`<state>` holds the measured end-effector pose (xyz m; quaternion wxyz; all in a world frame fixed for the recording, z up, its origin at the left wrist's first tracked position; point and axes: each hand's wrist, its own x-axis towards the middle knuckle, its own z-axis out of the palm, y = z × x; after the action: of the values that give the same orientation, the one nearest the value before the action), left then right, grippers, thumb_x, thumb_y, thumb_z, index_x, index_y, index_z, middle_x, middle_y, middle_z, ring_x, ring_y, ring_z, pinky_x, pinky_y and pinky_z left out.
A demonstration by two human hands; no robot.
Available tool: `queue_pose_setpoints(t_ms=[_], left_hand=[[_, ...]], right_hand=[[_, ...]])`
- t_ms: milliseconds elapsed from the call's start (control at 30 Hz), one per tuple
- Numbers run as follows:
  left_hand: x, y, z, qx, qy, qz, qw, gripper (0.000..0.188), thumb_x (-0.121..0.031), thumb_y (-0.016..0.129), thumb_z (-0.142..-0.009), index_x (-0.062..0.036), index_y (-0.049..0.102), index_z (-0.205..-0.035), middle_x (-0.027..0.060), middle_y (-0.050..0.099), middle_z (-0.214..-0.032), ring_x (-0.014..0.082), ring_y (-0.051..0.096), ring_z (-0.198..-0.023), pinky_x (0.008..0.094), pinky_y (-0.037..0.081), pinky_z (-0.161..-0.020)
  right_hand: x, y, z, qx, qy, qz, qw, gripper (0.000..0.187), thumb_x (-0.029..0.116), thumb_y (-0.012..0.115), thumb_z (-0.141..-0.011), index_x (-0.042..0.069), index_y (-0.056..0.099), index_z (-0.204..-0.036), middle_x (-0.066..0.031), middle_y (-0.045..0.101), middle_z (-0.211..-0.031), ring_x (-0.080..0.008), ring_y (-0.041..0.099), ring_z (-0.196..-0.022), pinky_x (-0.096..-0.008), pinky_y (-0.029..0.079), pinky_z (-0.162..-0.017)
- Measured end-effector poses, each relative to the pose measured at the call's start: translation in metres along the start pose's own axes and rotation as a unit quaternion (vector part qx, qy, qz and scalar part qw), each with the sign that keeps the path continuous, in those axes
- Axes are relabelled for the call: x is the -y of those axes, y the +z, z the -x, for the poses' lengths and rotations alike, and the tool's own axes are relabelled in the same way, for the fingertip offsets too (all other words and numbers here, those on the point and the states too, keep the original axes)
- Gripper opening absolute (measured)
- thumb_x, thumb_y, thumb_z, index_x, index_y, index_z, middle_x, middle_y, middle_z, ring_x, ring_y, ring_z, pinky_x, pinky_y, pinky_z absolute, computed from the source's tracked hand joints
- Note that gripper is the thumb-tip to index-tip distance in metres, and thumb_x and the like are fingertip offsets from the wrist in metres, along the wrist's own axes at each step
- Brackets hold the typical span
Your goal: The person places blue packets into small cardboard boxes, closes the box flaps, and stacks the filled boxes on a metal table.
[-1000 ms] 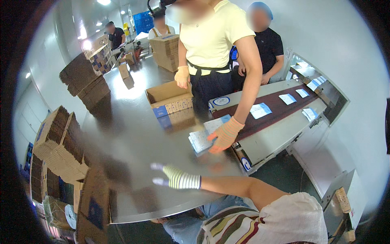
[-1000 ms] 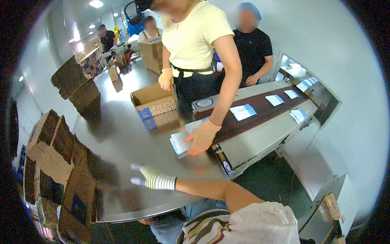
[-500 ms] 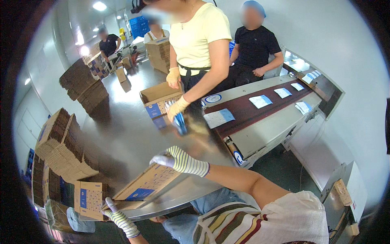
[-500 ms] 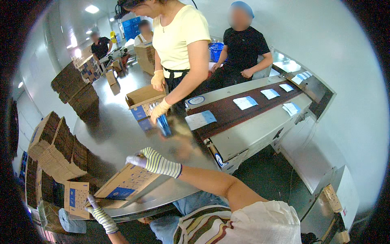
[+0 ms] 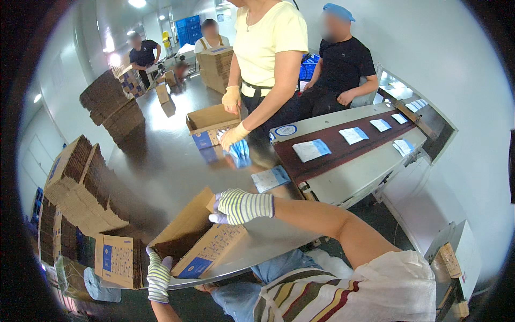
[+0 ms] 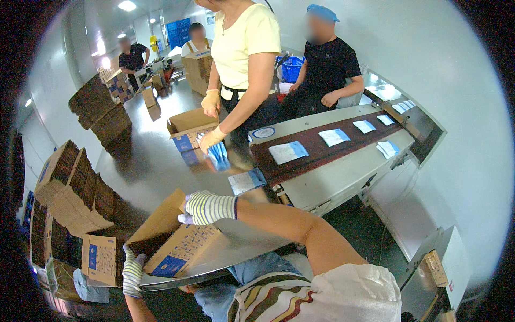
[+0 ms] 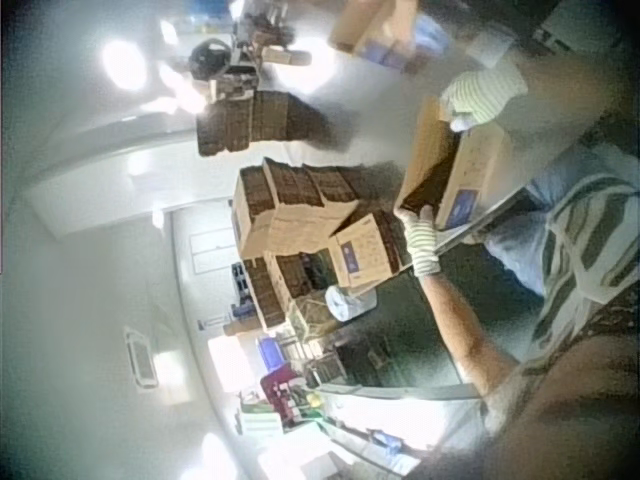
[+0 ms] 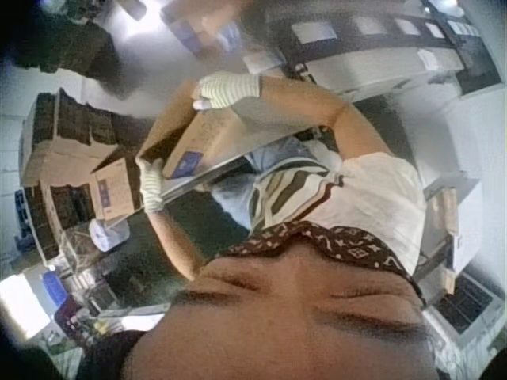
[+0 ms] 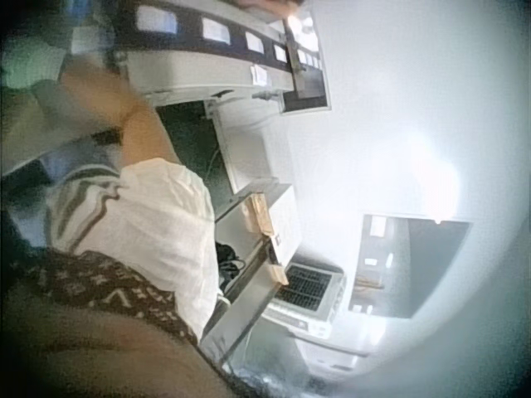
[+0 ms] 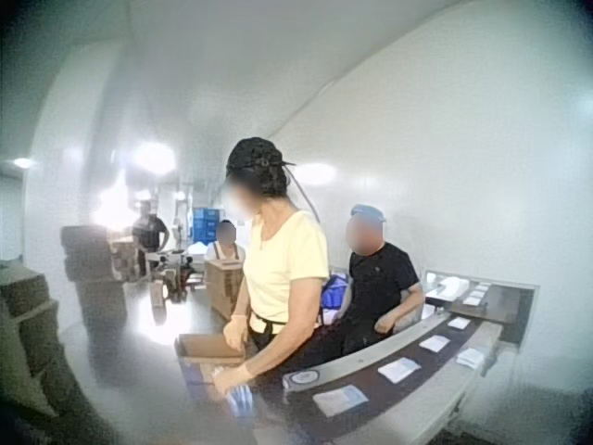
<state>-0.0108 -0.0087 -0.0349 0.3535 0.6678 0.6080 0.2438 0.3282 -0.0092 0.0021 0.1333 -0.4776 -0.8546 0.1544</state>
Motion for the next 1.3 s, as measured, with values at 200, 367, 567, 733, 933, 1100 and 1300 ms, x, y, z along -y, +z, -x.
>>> queue_pose_setpoints(t_ms=[200, 367, 567, 733, 933, 1100, 1300], left_hand=[[-0.072, 0.001, 0.017, -0.119, 0.044, -0.497, 0.859, 0.046, -0.041, 0.057, -0.086, 0.0026, 0.058, -0.1, 0.0201, 0.064, -0.084, 0.0333, 0.064, -0.075, 0.0427, 0.051, -0.068], [-0.077, 0.035, 0.012, -0.061, 0.174, -0.485, 0.855, 0.065, -0.048, 0.029, -0.095, 0.0015, 0.066, -0.077, 0.0242, 0.065, -0.09, 0.0374, 0.064, -0.076, 0.0476, 0.049, -0.069], [-0.056, 0.051, -0.038, -0.045, 0.121, -0.48, 0.868, 0.065, -0.045, 0.026, -0.097, -0.0009, 0.067, -0.071, 0.021, 0.065, -0.071, 0.0368, 0.064, -0.071, 0.0452, 0.05, -0.07], [-0.08, 0.069, -0.009, -0.127, 0.217, -0.326, 0.911, 0.034, -0.034, 0.047, -0.091, -0.0044, 0.062, -0.1, 0.0202, 0.064, -0.092, 0.0372, 0.063, -0.082, 0.0477, 0.049, -0.073], [-0.086, 0.085, 0.01, 0.014, 0.203, -0.398, 0.895, 0.061, -0.04, 0.073, -0.071, 0.0004, 0.052, -0.111, 0.0205, 0.064, -0.095, 0.0369, 0.062, -0.085, 0.0455, 0.049, -0.076], [-0.075, 0.058, 0.012, -0.077, 0.212, -0.327, 0.918, 0.059, -0.038, 0.075, -0.069, 0.0018, 0.054, -0.107, 0.0226, 0.064, -0.086, 0.0389, 0.062, -0.083, 0.0444, 0.05, -0.072], [-0.065, 0.106, 0.026, -0.17, 0.15, 0.287, 0.931, 0.068, -0.036, 0.062, -0.087, 0.0035, 0.033, -0.135, 0.0166, 0.052, -0.12, 0.0223, 0.053, -0.1, 0.0347, 0.044, -0.088]], right_hand=[[0.001, 0.01, -0.018, 0.033, 0.002, 0.093, 0.995, 0.062, 0.049, 0.036, -0.092, -0.002, 0.062, -0.067, -0.025, 0.06, -0.069, -0.0402, 0.061, -0.07, -0.047, 0.05, -0.07], [-0.002, 0.001, -0.013, 0.027, 0.0, 0.089, 0.996, 0.063, 0.049, 0.036, -0.092, -0.001, 0.063, -0.065, -0.0242, 0.06, -0.064, -0.0396, 0.06, -0.06, -0.0478, 0.05, -0.061], [0.008, 0.037, -0.048, -0.094, -0.055, 0.24, 0.965, 0.025, 0.026, 0.049, -0.087, 0.005, 0.062, -0.087, -0.0132, 0.061, -0.088, -0.0293, 0.058, -0.088, -0.0418, 0.048, -0.074], [0.002, 0.041, -0.04, -0.13, -0.011, 0.193, 0.972, 0.028, 0.027, 0.051, -0.086, 0.004, 0.063, -0.097, -0.0131, 0.061, -0.1, -0.0306, 0.055, -0.099, -0.0423, 0.046, -0.084], [0.0, 0.042, -0.033, -0.149, -0.001, 0.166, 0.975, 0.028, 0.029, 0.057, -0.082, 0.007, 0.061, -0.098, -0.0098, 0.056, -0.098, -0.0273, 0.051, -0.097, -0.0414, 0.044, -0.082], [0.024, 0.023, 0.008, -0.31, -0.05, 0.007, 0.949, 0.05, 0.037, 0.066, -0.079, 0.005, 0.052, -0.114, -0.0143, 0.051, -0.114, -0.032, 0.047, -0.109, -0.0448, 0.038, -0.095], [0.015, 0.027, 0.019, -0.303, 0.076, -0.205, 0.928, 0.083, 0.045, 0.072, -0.074, -0.014, 0.039, -0.121, -0.0308, 0.054, -0.109, -0.0407, 0.054, -0.104, -0.0414, 0.044, -0.094]])
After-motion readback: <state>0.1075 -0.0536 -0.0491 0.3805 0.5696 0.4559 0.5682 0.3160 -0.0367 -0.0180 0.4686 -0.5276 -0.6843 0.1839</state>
